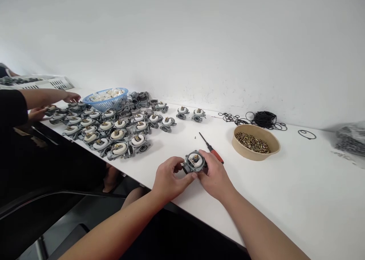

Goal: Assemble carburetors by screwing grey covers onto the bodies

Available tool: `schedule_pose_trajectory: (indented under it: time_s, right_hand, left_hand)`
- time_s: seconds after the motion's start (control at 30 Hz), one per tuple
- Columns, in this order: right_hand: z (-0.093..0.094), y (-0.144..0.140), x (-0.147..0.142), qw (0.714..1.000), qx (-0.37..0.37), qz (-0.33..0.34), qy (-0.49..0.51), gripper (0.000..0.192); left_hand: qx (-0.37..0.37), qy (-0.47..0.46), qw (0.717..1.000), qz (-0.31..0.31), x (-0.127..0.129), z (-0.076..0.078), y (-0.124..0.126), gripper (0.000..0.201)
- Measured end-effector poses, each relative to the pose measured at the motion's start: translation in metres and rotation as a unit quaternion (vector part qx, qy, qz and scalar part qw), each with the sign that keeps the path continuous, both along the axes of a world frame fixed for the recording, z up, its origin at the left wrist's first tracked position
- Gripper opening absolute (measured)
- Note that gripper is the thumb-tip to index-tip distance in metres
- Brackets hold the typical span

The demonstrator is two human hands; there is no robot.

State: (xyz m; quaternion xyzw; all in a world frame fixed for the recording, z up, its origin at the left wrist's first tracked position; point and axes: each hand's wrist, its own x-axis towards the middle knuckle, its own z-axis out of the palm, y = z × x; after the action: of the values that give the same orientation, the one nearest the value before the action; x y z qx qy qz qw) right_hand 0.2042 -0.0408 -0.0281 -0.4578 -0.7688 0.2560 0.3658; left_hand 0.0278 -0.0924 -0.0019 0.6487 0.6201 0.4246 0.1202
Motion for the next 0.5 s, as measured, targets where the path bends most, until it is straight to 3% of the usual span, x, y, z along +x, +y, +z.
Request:
schedule_pose_trajectory:
  time_s: [0.1,0.2,0.5]
  right_hand:
    - [0.001,0.0,-0.002,1.0,0.006,0.007,0.017,0.052]
    - [0.001,-0.001,-0.002,1.0,0.011,0.014,0.021,0.052]
    - [0.005,-0.009,-0.006,0.999,0.049,-0.018,-0.003,0.047]
  left_hand:
    - [0.114,-0.001,0.993,0.016,0.002,-0.002,0.0,0.036]
    - [0.178,-0.006,0.984,-0.013,0.007,-0.003,0.002,0.035]
    - [0.136,-0.028,0.99,0.005,0.019,0.002,0.001,0.013]
